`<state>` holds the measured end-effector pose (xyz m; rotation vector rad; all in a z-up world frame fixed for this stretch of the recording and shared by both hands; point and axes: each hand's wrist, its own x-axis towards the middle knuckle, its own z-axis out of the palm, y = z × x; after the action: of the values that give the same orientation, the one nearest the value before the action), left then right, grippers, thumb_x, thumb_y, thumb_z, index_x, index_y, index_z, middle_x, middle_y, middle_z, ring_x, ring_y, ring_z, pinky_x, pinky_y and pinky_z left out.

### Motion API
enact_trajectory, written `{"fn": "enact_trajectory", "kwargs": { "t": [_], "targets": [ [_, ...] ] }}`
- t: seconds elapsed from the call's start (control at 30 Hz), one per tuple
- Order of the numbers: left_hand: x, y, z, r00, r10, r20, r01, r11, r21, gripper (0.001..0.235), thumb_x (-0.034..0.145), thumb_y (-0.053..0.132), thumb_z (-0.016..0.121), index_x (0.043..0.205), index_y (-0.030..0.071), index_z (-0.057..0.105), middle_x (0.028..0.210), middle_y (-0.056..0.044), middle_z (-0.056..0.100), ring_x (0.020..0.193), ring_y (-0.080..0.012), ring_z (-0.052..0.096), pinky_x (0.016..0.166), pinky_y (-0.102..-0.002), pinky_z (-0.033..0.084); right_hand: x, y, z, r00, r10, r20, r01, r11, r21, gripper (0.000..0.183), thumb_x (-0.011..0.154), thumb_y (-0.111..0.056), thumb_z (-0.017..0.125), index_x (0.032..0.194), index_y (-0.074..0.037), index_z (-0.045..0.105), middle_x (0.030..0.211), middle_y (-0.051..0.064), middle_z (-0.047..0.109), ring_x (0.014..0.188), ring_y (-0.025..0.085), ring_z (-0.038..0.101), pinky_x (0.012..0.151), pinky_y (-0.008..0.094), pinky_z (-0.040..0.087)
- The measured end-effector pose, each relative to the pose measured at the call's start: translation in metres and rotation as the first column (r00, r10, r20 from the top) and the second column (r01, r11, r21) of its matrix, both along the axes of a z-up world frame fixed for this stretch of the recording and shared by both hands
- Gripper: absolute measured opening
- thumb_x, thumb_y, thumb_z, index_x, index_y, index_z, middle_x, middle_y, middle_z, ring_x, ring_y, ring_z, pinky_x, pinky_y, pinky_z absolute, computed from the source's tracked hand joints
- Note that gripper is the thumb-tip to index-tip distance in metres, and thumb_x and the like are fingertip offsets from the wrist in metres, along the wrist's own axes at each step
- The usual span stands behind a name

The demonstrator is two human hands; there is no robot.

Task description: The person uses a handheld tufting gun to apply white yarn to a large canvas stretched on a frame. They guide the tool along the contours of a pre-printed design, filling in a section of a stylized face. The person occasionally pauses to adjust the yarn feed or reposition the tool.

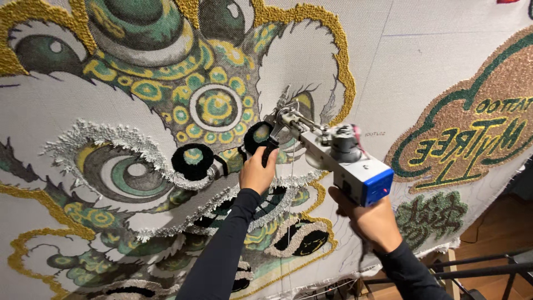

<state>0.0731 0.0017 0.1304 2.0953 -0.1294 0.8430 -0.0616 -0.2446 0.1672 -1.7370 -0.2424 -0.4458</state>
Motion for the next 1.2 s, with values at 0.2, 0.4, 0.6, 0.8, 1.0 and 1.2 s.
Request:
{"fn": "enact_trajectory", "kwargs": {
  "t": [0.2,0.4,0.6,0.8,1.0,1.2],
  "targets": [
    [0.007,-0.002,0.002,0.992,0.076,-0.096,-0.067,0.993,0.098,0.053,0.097,0.056,0.053,0.128,0.014,0.063,0.105,-0.018,0.075,0.098,-0.0406,0.07,0.08,-0.052,0.054,0.0,0.015,-0.014,0.987,0.086,-0.138,-0.027,0.926,0.377,0.02,0.087,-0.017,0.075,0.086,-0.001,0.063,0.059,0.006,0.057,0.045,0.017,0.054,0.043,0.032,0.043],
    [0.018,-0.004,-0.003,0.997,0.043,-0.062,-0.038,0.996,0.075,0.059,0.098,0.057,0.051,0.134,0.011,0.06,0.108,-0.019,0.075,0.099,-0.04,0.071,0.084,-0.051,0.055,0.0,0.017,-0.007,0.979,0.101,-0.177,-0.017,0.905,0.425,0.02,0.087,-0.017,0.075,0.084,-0.002,0.062,0.058,0.005,0.054,0.045,0.017,0.051,0.043,0.033,0.042],
    [0.021,-0.004,0.003,0.996,0.052,-0.077,-0.046,0.996,0.077,0.057,0.1,0.057,0.052,0.132,0.011,0.061,0.106,-0.019,0.075,0.098,-0.0383,0.072,0.084,-0.049,0.055,0.004,0.017,-0.005,0.983,0.096,-0.159,-0.02,0.906,0.423,0.021,0.086,-0.017,0.076,0.085,-0.002,0.062,0.059,0.004,0.054,0.046,0.016,0.052,0.044,0.033,0.043],
    [0.02,-0.011,0.003,0.994,0.006,-0.113,-0.004,1.0,0.019,0.052,0.098,0.055,0.049,0.129,0.015,0.061,0.101,-0.014,0.076,0.094,-0.0365,0.073,0.079,-0.049,0.055,0.008,0.011,-0.005,0.988,0.081,-0.13,-0.028,0.928,0.371,0.02,0.086,-0.018,0.076,0.085,-0.002,0.063,0.059,0.004,0.055,0.046,0.016,0.052,0.044,0.032,0.042],
    [0.02,-0.012,0.01,0.997,0.01,-0.079,-0.009,1.0,0.004,0.05,0.099,0.055,0.051,0.125,0.014,0.063,0.101,-0.013,0.077,0.094,-0.0359,0.073,0.08,-0.048,0.055,0.006,0.012,-0.002,0.991,0.066,-0.113,-0.023,0.939,0.344,0.02,0.087,-0.018,0.075,0.086,-0.002,0.063,0.06,0.004,0.056,0.047,0.015,0.053,0.044,0.031,0.042],
    [0.018,-0.016,0.013,0.998,-0.042,-0.042,0.039,0.996,-0.075,0.048,0.098,0.053,0.052,0.121,0.013,0.065,0.101,-0.014,0.077,0.094,-0.037,0.072,0.078,-0.048,0.055,0.007,0.008,0.001,0.994,0.078,-0.076,-0.046,0.934,0.355,0.02,0.088,-0.017,0.075,0.086,-0.002,0.062,0.061,0.004,0.055,0.047,0.015,0.053,0.045,0.032,0.043]
  ]
}}
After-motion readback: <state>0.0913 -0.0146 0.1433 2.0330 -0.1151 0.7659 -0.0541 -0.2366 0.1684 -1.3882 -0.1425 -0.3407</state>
